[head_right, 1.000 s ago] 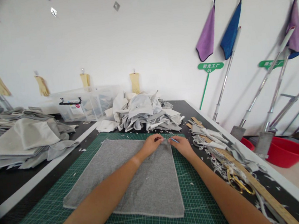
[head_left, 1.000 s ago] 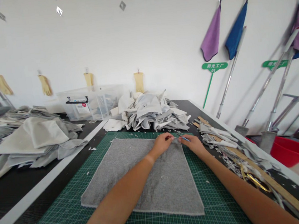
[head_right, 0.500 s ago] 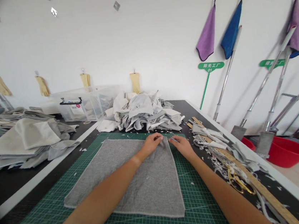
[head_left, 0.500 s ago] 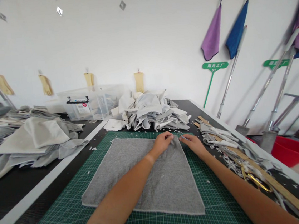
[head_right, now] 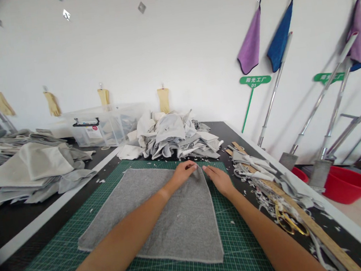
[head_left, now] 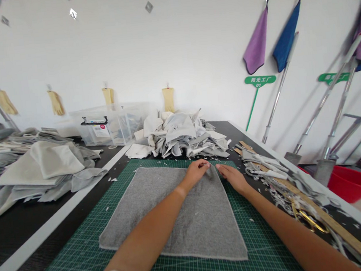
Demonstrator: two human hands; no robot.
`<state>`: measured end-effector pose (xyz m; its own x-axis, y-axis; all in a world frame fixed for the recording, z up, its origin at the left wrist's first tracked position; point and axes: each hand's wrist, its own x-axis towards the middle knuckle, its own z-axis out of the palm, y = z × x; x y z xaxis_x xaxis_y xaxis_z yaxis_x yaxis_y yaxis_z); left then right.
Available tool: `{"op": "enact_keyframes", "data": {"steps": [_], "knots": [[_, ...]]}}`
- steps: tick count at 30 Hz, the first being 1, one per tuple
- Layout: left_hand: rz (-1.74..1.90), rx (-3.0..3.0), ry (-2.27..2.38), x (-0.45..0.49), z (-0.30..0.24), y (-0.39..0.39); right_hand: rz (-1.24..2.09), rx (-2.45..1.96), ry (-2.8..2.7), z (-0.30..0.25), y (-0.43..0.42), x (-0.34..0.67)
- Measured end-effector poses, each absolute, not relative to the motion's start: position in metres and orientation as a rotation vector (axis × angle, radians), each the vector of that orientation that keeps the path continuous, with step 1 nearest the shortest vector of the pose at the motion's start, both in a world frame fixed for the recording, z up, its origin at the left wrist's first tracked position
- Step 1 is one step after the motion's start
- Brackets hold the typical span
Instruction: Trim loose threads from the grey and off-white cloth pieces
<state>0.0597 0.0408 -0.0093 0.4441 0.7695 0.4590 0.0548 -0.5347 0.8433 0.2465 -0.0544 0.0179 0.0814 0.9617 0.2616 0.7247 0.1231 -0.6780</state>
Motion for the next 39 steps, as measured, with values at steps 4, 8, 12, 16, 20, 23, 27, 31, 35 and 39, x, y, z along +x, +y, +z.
{"op": "enact_keyframes", "data": {"steps": [4,8,12,16,20,23,27,31,35,39], "knots": [[1.129,1.911,0.711,0.0594,-0.0091,0.0403,0.389,-1.657,-1.712,0.0189,-0.0555,0.2449],[1.124,1.916,0.742,0.0594,-0.0102,0.0395,0.34,-1.664,-1.76,0.0193,-0.056,0.2431],[1.137,1.908,0.749,0.0598,-0.0108,0.0398,0.269,-1.662,-1.793,0.0189,-0.0578,0.2401],[1.128,1.892,0.801,0.0604,-0.0107,0.0399,0.212,-1.683,-1.811,0.0195,-0.0608,0.237],[1.142,1.892,0.824,0.0603,-0.0102,0.0392,0.146,-1.702,-1.775,0.021,-0.0628,0.2362],[1.139,1.882,0.821,0.0599,-0.0093,0.0384,0.136,-1.709,-1.777,0.0211,-0.0623,0.2368],[1.127,1.879,0.772,0.0593,-0.0075,0.0373,0.123,-1.737,-1.831,0.0185,-0.0603,0.2372],[1.118,1.885,0.753,0.0579,-0.006,0.0361,0.096,-1.756,-1.876,0.016,-0.0596,0.2374],[1.115,1.91,0.784,0.0573,-0.0069,0.0364,0.089,-1.751,-1.885,0.0168,-0.0612,0.2372],[1.144,1.927,0.852,0.0593,-0.0105,0.0394,0.083,-1.73,-1.863,0.0201,-0.0638,0.2362]]}}
